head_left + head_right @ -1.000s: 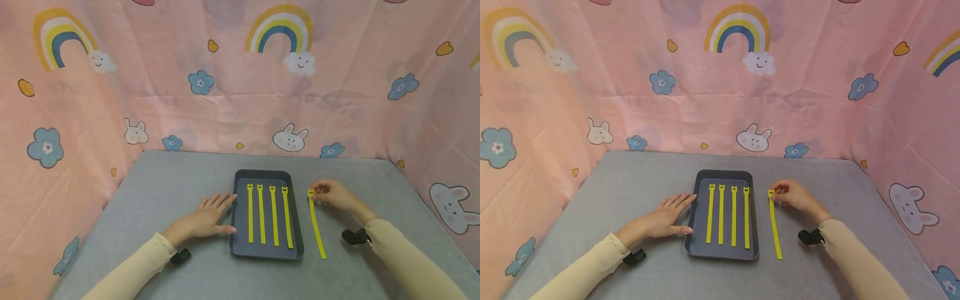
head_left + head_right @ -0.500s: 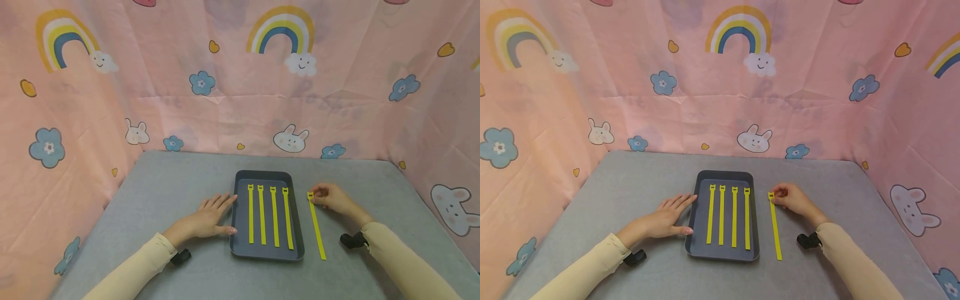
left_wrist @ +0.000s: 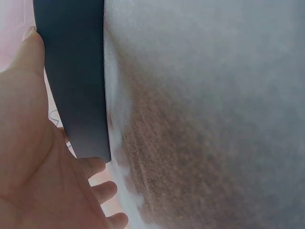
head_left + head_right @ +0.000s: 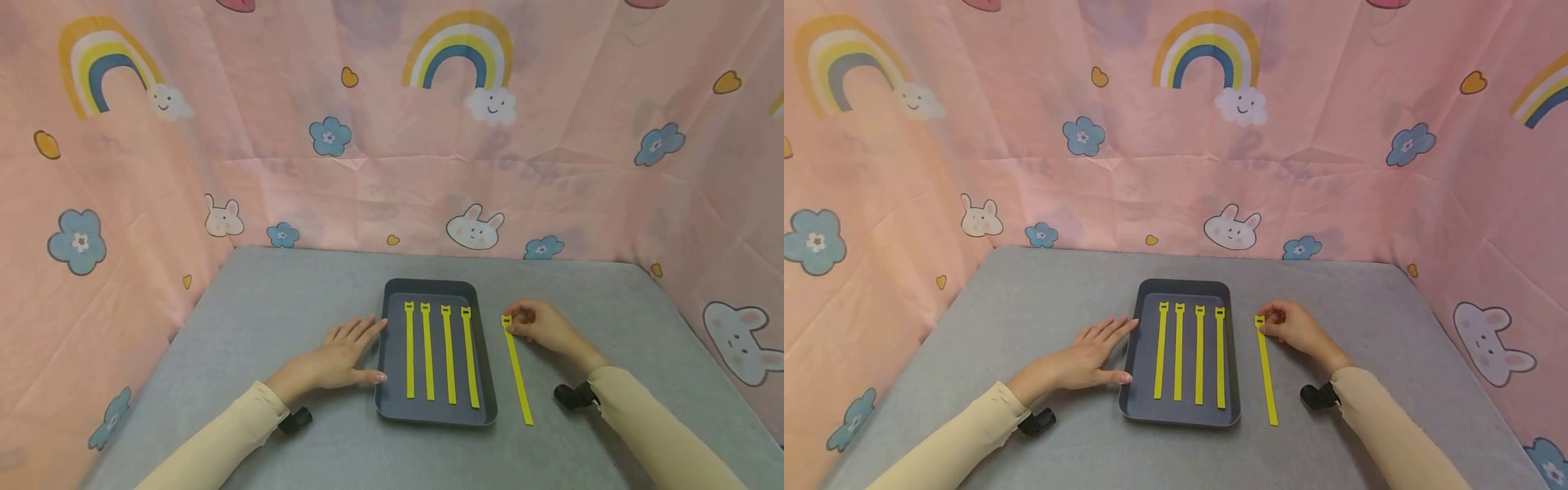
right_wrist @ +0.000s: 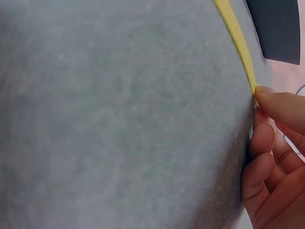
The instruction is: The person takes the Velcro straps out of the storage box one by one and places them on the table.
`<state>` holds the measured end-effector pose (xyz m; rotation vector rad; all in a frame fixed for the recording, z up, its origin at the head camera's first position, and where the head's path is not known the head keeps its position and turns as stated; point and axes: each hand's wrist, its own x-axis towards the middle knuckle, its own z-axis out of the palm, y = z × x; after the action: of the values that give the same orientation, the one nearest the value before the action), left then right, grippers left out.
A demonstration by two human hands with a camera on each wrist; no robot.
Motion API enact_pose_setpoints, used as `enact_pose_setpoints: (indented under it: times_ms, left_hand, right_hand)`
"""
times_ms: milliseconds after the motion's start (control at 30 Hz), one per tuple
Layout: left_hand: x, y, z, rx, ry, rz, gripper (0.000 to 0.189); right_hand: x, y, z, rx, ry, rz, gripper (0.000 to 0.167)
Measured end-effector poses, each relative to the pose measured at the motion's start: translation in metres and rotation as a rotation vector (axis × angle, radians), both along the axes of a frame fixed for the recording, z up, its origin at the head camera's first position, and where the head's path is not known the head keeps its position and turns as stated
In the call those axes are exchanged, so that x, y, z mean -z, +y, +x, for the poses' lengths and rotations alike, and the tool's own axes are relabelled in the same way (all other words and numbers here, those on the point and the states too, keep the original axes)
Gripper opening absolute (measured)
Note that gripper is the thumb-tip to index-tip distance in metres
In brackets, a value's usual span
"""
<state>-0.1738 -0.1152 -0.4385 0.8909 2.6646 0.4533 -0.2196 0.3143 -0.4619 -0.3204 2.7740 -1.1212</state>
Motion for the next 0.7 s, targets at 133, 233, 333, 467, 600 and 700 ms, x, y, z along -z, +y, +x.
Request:
enact_pose_setpoints:
  times_ms: [133, 233, 333, 467, 600, 700]
  left_hand:
    - [0.000, 0.000, 0.000, 0.000, 0.000, 0.000, 0.099]
    - [0.001, 0.000, 0.000, 0.002, 0.005, -0.005, 0.099]
    - [0.001, 0.000, -0.001, 0.003, 0.005, -0.006, 0.099]
    - [0.001, 0.001, -0.001, 0.002, -0.001, -0.005, 0.098]
    - [0.000, 0.001, 0.000, 0.000, -0.005, -0.001, 0.097]
    - [0.000, 0.001, 0.000, -0.002, -0.008, -0.001, 0.097]
  right_hand:
    - [0.000, 0.000, 0.000, -0.004, 0.008, -0.004, 0.028]
    - [0.001, 0.000, 0.001, -0.006, 0.013, -0.014, 0.029]
    - [0.002, 0.001, 0.000, -0.005, 0.008, -0.029, 0.029]
    - [-0.001, 0.002, -0.001, 0.006, -0.016, -0.042, 0.029]
    - [-0.015, 0.001, -0.002, 0.030, -0.019, -0.041, 0.030]
    - [-0.028, -0.002, -0.004, 0.047, -0.001, -0.027, 0.032]
